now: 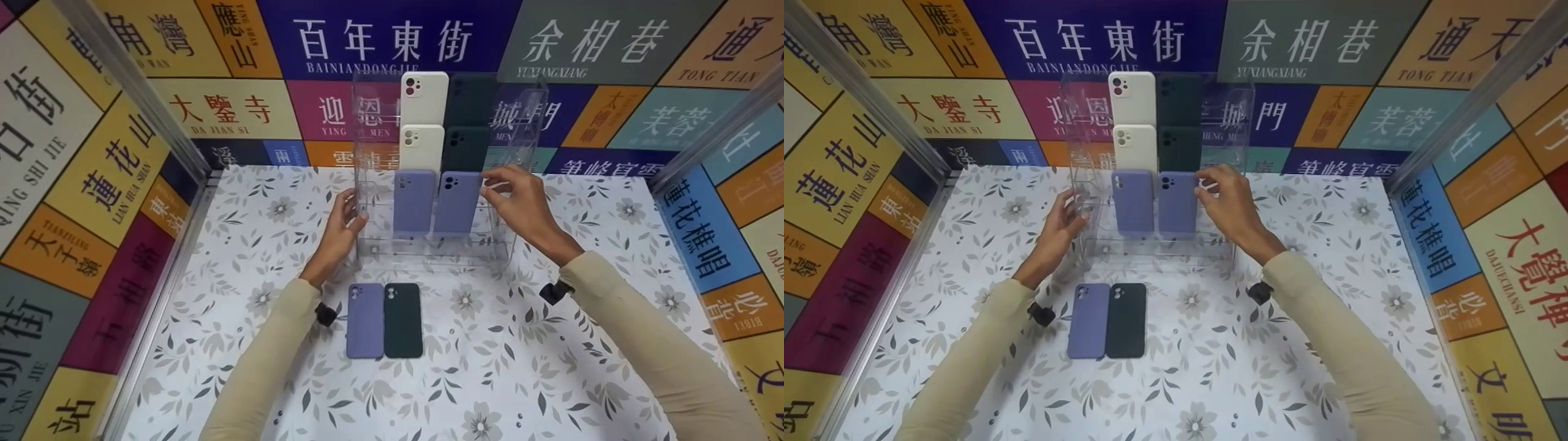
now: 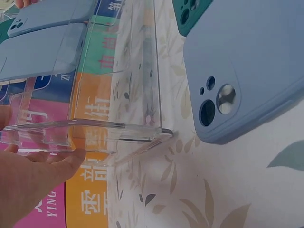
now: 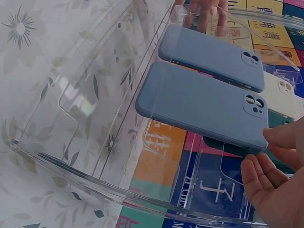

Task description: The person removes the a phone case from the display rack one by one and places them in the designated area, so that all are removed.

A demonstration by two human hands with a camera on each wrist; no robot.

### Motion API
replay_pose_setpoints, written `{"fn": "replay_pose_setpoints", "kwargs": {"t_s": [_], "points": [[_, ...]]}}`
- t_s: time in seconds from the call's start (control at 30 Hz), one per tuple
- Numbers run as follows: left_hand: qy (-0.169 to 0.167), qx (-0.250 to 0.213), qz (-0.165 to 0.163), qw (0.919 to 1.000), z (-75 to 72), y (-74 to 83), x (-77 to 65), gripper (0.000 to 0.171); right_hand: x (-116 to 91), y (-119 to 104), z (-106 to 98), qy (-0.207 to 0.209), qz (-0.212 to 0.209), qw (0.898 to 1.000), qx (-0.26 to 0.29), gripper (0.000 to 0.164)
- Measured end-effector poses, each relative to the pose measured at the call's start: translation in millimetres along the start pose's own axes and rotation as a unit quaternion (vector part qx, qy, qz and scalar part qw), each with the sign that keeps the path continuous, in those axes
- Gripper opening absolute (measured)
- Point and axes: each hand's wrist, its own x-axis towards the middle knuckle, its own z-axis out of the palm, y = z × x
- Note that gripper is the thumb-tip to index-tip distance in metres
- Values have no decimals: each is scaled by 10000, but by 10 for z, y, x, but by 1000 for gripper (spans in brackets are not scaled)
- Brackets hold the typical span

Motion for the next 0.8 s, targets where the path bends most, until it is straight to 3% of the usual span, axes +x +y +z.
{"fn": "replay_pose_setpoints", "kwargs": {"t_s": [0.37, 0.8], "points": [[17, -22, -30, 10000, 12, -9, 3, 61, 76, -9, 81, 19, 1, 10000, 86, 30], [1, 135, -63, 9999, -2, -8, -8, 62, 44, -22, 106, 325, -79, 9989, 329, 19]]}}
